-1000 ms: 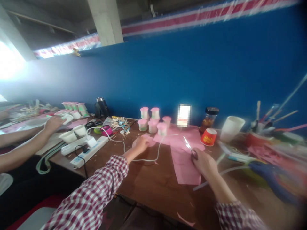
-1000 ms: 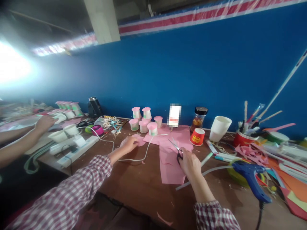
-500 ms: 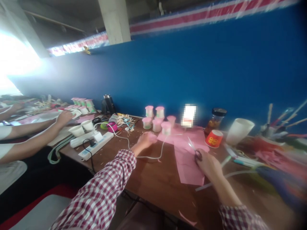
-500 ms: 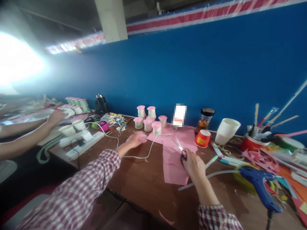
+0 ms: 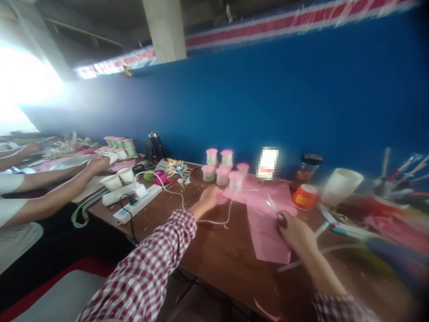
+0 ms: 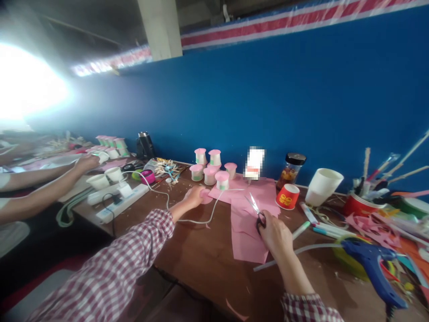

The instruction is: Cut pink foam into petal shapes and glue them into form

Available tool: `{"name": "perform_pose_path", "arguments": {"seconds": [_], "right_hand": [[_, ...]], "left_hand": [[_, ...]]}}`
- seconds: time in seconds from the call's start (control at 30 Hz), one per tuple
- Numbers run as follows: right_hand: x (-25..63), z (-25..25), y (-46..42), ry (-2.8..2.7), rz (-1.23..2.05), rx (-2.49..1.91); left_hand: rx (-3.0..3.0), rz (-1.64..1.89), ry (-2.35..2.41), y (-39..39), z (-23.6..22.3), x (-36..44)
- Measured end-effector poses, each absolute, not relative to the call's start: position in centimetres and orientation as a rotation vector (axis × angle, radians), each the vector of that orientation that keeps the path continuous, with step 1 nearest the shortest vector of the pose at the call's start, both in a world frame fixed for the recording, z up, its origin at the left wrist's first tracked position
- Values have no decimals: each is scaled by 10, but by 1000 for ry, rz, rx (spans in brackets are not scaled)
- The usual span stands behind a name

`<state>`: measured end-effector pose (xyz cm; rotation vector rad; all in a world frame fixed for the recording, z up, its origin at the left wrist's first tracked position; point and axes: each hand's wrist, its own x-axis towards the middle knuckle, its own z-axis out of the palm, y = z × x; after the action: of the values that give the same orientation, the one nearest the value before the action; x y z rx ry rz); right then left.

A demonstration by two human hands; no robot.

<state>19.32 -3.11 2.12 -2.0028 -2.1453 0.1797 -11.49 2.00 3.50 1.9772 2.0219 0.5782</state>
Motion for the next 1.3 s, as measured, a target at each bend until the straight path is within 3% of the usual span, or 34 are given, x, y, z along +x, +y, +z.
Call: {"name": "perform_pose_path", "arguments": {"seconds": [0.27, 0.5, 0.63, 0.8, 1.3], "right_hand": [[196, 17, -28, -2179, 168, -1979], [201, 5, -19, -2148, 81, -1974], [204, 2, -16, -2128, 76, -1971], [205, 2, -15, -2101, 72, -1938], [211, -21, -5, -2046, 67, -1800]], "left_hand": [[2021, 826, 2045, 7, 37, -107], [2301, 1009, 1668, -29, 32, -33], [2385, 713, 1588, -37, 17, 3], [2384, 606, 1643, -30, 12, 20], [2277, 791, 1664, -18, -3, 10]]}}
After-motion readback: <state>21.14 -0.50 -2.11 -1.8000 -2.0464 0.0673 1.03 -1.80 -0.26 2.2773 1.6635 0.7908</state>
